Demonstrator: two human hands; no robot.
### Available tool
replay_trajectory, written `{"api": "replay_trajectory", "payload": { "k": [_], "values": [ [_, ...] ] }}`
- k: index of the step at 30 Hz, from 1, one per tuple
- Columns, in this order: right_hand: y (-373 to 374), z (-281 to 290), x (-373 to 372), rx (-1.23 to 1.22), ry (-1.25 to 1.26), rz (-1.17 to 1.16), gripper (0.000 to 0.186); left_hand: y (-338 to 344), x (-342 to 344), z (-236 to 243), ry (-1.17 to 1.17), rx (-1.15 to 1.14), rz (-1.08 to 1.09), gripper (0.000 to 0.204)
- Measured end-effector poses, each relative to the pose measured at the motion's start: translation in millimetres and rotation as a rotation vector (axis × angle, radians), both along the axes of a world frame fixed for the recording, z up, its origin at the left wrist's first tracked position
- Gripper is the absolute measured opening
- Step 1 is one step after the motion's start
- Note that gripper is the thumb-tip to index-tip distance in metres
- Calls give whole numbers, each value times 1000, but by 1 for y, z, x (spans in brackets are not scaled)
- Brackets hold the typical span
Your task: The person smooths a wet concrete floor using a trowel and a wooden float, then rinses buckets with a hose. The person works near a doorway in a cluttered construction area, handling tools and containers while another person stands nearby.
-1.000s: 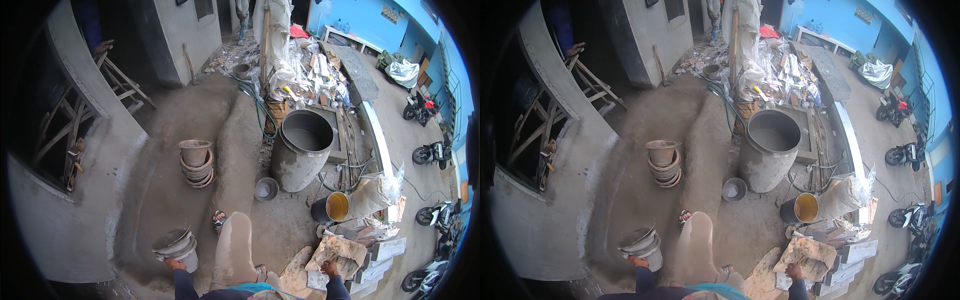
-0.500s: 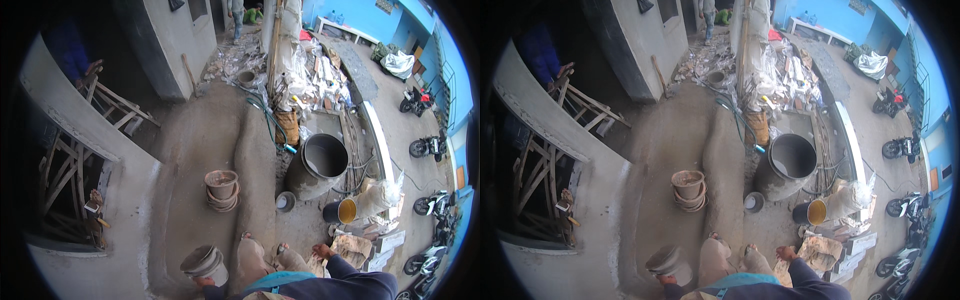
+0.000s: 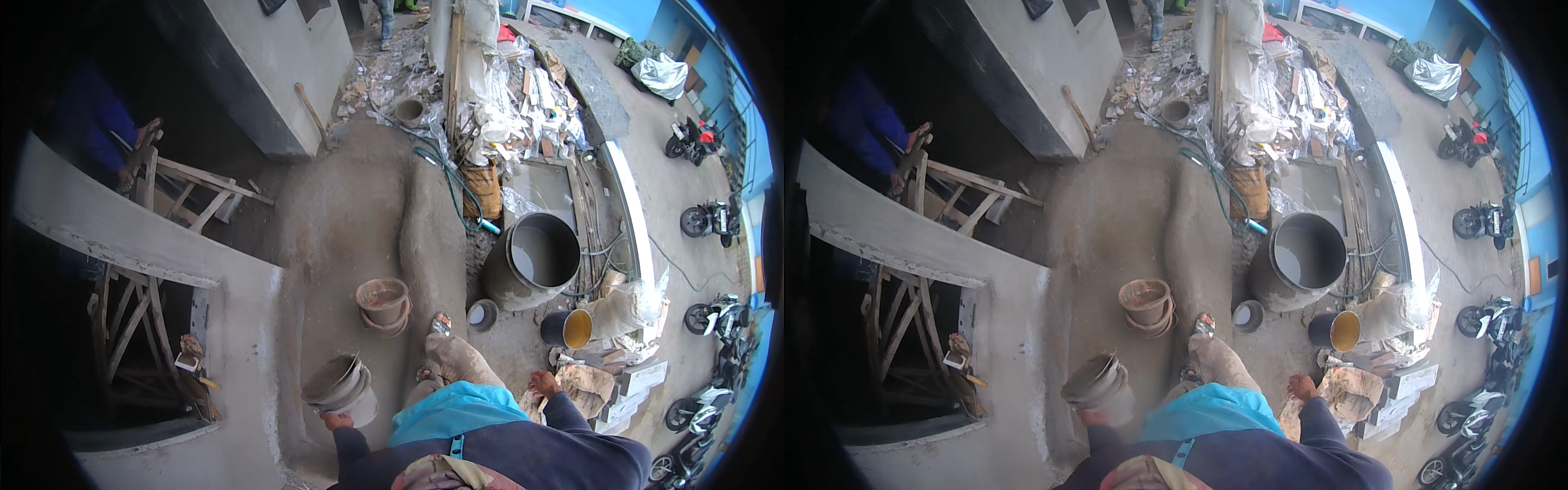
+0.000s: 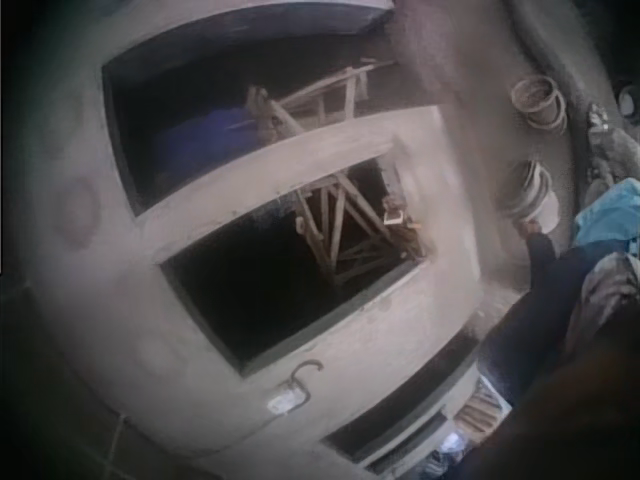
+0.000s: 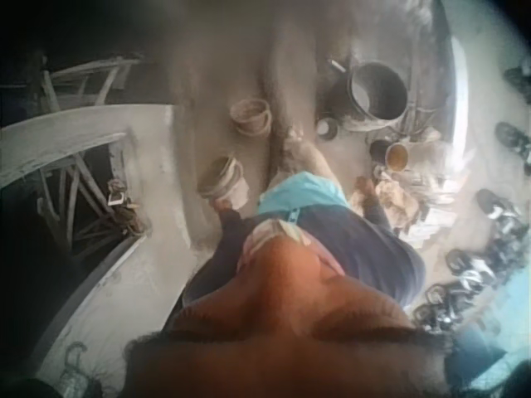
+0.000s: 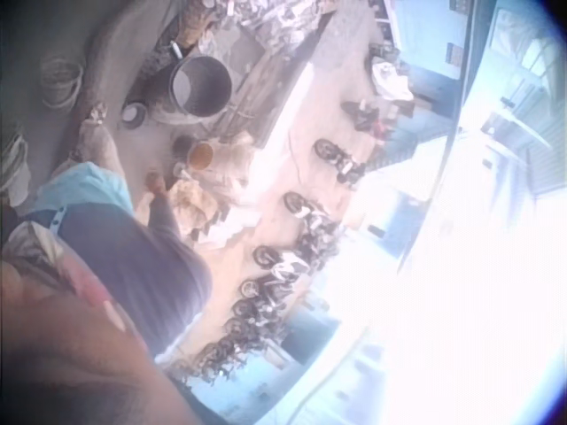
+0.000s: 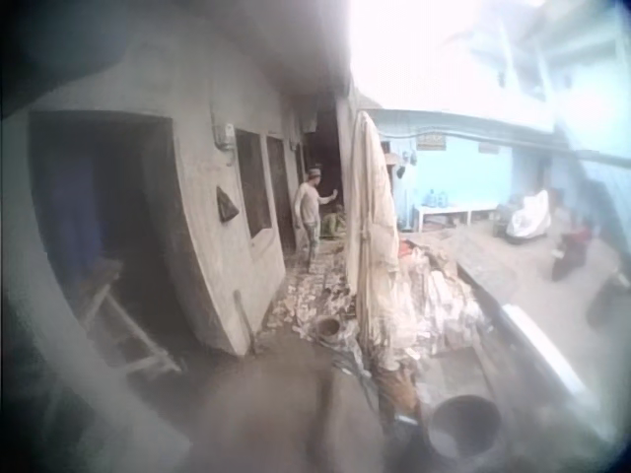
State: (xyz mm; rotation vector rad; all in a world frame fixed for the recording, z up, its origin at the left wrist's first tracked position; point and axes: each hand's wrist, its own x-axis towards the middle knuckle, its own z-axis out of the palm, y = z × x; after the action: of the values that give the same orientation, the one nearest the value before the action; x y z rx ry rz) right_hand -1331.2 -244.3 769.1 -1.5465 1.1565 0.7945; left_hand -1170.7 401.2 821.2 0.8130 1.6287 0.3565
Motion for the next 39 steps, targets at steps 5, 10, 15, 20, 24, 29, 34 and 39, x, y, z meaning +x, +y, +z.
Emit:
{"api": "replay_trajectory", "payload": {
  "k": [5,10,15,20,24,29,34,39],
  "values": [
    [-19,21,78,-13,-12,46,34,-5,39,1,30,-40,108,57],
    [-52,47,183,-56,-167,131,33,-20,77,-11,97,32,34,62],
    [-75,46,264,-112,-301,51,36,-36,107,-36,588,352,-671,64],
    [-78,27,325,-47,-242,-2,34,-53,160,-46,715,564,-1024,56],
    [-75,1,407,-95,-259,121,30,-79,254,-30,272,226,-312,57],
    [-11,-39,580,-190,-560,548,27,-92,367,-17,-37,216,-394,73],
    [121,76,746,446,-682,545,47,-140,518,86,-483,163,-341,73],
    [176,195,813,669,-468,361,69,-174,618,149,-613,311,-350,53]
  ]
}}
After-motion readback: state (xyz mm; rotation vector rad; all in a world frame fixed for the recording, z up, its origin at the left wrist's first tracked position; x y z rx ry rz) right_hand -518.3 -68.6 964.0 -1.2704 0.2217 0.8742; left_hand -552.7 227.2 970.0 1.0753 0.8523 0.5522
